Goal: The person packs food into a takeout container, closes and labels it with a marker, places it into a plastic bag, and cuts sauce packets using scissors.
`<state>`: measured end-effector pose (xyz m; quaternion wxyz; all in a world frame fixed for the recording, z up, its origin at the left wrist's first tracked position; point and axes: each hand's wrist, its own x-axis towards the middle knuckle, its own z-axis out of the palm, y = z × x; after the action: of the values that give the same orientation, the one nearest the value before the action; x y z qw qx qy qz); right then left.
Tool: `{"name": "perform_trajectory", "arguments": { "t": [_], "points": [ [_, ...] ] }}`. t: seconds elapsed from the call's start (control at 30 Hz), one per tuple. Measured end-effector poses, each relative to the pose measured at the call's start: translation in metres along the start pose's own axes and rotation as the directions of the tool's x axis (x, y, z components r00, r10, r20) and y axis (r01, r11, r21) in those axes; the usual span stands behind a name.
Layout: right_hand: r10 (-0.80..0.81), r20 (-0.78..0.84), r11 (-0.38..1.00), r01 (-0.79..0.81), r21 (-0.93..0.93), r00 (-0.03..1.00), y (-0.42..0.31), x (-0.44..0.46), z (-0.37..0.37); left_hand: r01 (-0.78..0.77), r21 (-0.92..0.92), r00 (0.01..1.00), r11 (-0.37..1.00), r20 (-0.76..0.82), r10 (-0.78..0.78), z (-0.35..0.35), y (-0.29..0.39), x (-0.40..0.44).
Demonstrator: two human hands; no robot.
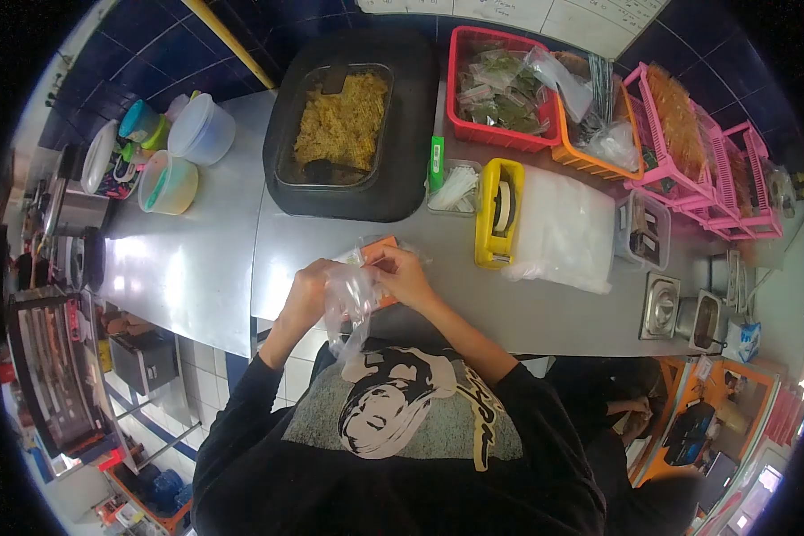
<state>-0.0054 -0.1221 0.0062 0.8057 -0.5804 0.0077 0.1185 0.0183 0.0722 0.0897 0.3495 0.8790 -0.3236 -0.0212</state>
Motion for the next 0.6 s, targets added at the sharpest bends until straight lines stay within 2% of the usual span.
{"name": "perform_trajectory", "arguments": {
  "t": [0.03, 0.1, 0.13, 0.17, 0.2, 0.27, 0.3, 0.33, 0.37, 0.4, 0.47, 0.5, 0.6],
  "points": [
    [-0.001, 0.000, 1.000, 0.001, 0.001, 1.000, -0.002, -0.002, 0.002, 0.010, -0.022, 1.000, 1.000, 0.019, -0.010, -0.003, 0.001, 0.002],
    [-0.109, -0.001, 0.994, 0.109, 0.028, 0.994, -0.006, -0.009, 0.005, 0.026, -0.045, 0.999, 0.999, 0.037, -0.025, -0.008, 0.002, 0.007],
    [-0.106, 0.003, 0.994, 0.106, 0.029, 0.994, -0.007, -0.011, 0.008, 0.109, -0.118, 0.993, 0.987, 0.055, -0.103, -0.011, 0.002, 0.011],
    [-0.214, -0.020, 0.976, 0.213, -0.035, 0.977, -0.008, -0.012, 0.011, 0.193, -0.188, 0.980, 0.963, 0.077, -0.181, -0.013, 0.000, 0.013],
    [-0.320, -0.035, 0.944, 0.316, -0.100, 0.947, -0.008, -0.013, 0.014, 0.201, -0.188, 0.979, 0.962, 0.075, -0.190, -0.013, -0.003, 0.014],
    [-0.352, 0.018, 0.931, 0.352, -0.095, 0.936, -0.011, -0.014, 0.016, 0.367, -0.419, 0.930, 0.831, 0.187, -0.316, -0.013, -0.008, 0.014],
    [-0.388, 0.066, 0.915, 0.393, -0.093, 0.919, -0.013, -0.013, 0.016, 0.372, -0.417, 0.928, 0.830, 0.185, -0.323, -0.013, -0.008, 0.013],
    [-0.386, 0.070, 0.916, 0.391, -0.089, 0.920, -0.018, -0.012, 0.015, 0.442, -0.537, 0.897, 0.719, 0.236, -0.375, -0.014, -0.007, 0.013],
    [-0.424, 0.119, 0.880, 0.440, -0.181, 0.898, -0.023, -0.010, 0.014, 0.499, -0.640, 0.862, 0.585, 0.294, -0.414, -0.015, -0.007, 0.012],
    [-0.456, 0.171, 0.831, 0.487, -0.269, 0.873, -0.028, -0.010, 0.014, 0.500, -0.639, 0.861, 0.585, 0.292, -0.417, -0.016, -0.006, 0.012],
    [-0.439, 0.165, 0.820, 0.469, -0.327, 0.883, -0.038, -0.011, 0.018, 0.568, -0.730, 0.811, 0.380, 0.419, -0.408, -0.019, -0.005, 0.010],
    [-0.422, 0.156, 0.806, 0.448, -0.387, 0.893, -0.040, -0.011, 0.019, 0.569, -0.731, 0.810, 0.378, 0.419, -0.410, -0.018, -0.007, 0.009],
    [-0.391, 0.110, 0.829, 0.402, -0.389, 0.914, -0.032, -0.008, 0.021, 0.572, -0.735, 0.808, 0.365, 0.428, -0.406, -0.014, -0.013, 0.007]
  ]
}}
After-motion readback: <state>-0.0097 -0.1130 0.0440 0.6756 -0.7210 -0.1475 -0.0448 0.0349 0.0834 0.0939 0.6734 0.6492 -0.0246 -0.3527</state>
